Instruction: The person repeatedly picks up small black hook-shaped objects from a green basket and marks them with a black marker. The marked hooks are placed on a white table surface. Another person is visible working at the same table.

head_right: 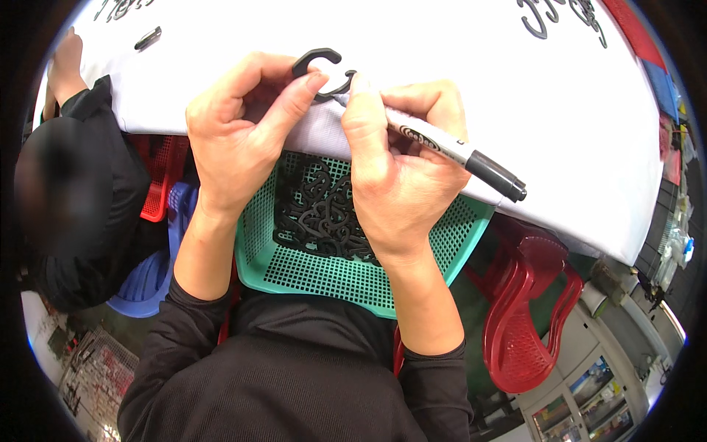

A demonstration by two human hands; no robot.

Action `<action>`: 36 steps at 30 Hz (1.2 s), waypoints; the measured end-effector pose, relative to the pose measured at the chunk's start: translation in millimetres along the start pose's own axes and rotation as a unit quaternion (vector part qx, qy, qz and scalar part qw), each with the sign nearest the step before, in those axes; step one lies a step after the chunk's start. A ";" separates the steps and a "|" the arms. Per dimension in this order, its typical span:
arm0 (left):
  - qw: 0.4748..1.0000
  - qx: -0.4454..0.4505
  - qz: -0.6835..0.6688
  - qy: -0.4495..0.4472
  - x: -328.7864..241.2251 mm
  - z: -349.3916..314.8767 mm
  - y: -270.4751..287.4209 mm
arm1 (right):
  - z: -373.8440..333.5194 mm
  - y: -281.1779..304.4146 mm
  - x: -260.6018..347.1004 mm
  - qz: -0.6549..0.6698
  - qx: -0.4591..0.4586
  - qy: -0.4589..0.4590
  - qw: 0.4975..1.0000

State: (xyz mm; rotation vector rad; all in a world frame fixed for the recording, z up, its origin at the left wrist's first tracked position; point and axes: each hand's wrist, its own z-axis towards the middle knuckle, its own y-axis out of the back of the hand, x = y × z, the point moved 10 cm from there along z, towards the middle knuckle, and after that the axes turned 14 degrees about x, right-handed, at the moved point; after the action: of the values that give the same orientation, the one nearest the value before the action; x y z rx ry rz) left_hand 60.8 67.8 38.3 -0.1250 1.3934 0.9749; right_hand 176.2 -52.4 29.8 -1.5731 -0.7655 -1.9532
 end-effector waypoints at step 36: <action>0.992 0.120 -0.006 -0.022 -15.4 8.6 -6.5 | 23.5 -13.7 34.0 -0.084 0.151 0.099 0.980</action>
State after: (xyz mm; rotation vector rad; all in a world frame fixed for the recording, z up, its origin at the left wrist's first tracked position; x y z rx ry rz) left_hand 73.4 61.2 50.6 0.0681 1.4556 0.7874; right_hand 176.2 -27.6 65.5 -1.1495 -1.0810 -1.9637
